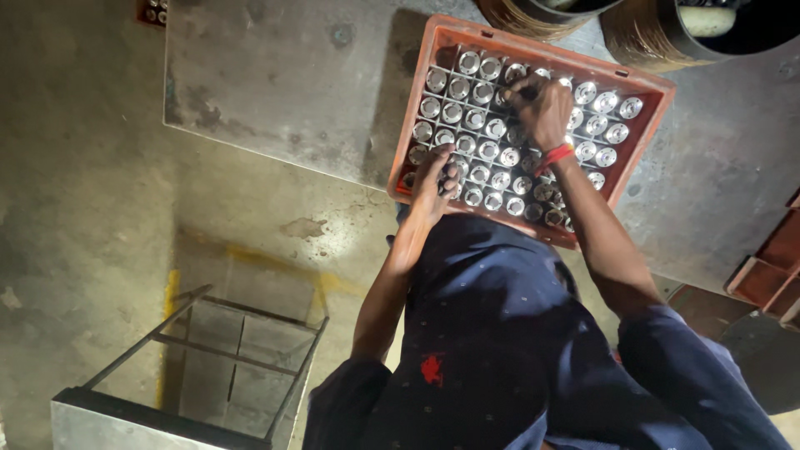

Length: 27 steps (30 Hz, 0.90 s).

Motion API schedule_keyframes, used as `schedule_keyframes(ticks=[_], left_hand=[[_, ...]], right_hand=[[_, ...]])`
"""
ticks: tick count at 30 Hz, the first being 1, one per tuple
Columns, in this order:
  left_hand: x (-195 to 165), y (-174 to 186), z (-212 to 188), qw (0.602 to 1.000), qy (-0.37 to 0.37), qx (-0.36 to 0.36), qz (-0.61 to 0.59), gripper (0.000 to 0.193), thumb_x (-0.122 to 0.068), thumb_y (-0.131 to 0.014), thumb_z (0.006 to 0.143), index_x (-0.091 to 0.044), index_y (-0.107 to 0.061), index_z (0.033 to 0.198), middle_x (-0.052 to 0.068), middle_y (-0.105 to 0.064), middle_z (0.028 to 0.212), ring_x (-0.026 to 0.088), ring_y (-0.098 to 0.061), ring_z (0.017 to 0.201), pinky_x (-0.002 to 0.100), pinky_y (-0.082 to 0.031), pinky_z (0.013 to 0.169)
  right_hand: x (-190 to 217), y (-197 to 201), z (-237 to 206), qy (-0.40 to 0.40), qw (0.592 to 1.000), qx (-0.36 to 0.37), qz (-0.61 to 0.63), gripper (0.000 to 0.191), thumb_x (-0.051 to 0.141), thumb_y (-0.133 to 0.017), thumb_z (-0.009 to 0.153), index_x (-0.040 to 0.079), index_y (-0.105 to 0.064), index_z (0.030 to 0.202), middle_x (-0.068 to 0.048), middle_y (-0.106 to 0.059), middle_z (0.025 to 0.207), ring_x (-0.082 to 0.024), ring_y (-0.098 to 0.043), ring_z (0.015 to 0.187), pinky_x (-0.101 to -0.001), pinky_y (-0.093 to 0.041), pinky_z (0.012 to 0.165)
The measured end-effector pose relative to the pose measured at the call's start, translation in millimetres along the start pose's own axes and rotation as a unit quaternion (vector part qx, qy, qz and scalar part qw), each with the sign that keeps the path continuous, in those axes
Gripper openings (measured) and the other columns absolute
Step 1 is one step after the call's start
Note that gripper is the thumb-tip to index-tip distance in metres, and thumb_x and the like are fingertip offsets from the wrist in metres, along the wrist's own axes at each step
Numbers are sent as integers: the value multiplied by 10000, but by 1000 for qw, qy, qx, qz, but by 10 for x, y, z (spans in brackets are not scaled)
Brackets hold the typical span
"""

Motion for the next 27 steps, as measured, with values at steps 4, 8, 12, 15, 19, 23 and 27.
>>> schedule_keyframes(ticks=[4,8,12,15,19,23,27], left_hand=[[-45,-221,4,998,-19,46,44,301,-231,-611,1047,-114,-597,1324,-9,-554,774,62,-461,560,198,-317,445],[-22,-437,2,985,-67,37,156,374,-223,-615,1013,-215,-542,1380,-4,-572,748,51,-464,524,190,-322,417],[28,-447,40,974,-53,-54,212,347,-228,-625,1001,-188,-545,1336,-16,-572,762,39,-495,549,179,-327,409],[10,-389,53,998,-19,-36,54,276,-277,-598,1053,-70,-647,1228,-15,-566,752,38,-458,528,191,-347,406],[48,-192,17,979,79,-106,-157,296,-314,-464,1006,-45,-570,1071,86,-620,819,183,-609,676,308,-527,623],[140,-143,26,986,68,-1,-151,249,-304,-544,1046,-77,-618,1116,29,-603,840,110,-508,627,257,-416,569],[155,-176,18,994,14,55,-90,285,-369,-620,1091,-89,-608,1144,-8,-565,828,73,-438,586,230,-333,524]], right_hand=[[4,104,-119,65,989,-18,129,224,243,-843,975,59,-780,1088,-88,-781,974,-193,-752,828,-341,-586,751],[107,-90,-679,-6,961,135,240,227,233,-736,1052,67,-743,1207,-66,-766,1057,-158,-717,860,-328,-579,748],[37,-311,-984,-199,911,213,292,277,223,-751,939,83,-774,1176,-135,-750,922,-223,-585,682,-406,-437,581],[59,-70,-662,32,948,2,318,217,224,-811,1027,26,-724,1036,-139,-744,1195,-230,-706,1057,-408,-579,911],[-8,115,-173,59,991,-89,74,223,289,-804,1034,67,-781,1045,-106,-752,984,-227,-685,831,-393,-547,731],[-42,8,156,-58,998,0,-34,322,421,-781,957,116,-823,1051,-115,-731,766,-283,-579,601,-460,-450,646],[58,106,246,62,995,-78,10,294,348,-838,979,60,-816,1033,-95,-772,921,-225,-650,690,-419,-526,687]])
Point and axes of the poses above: each hand's wrist, its own z-axis towards the middle knuckle, its own y-axis out of the back of the hand, x = y × z, the point moved 4 cm from there along z, towards the middle knuckle
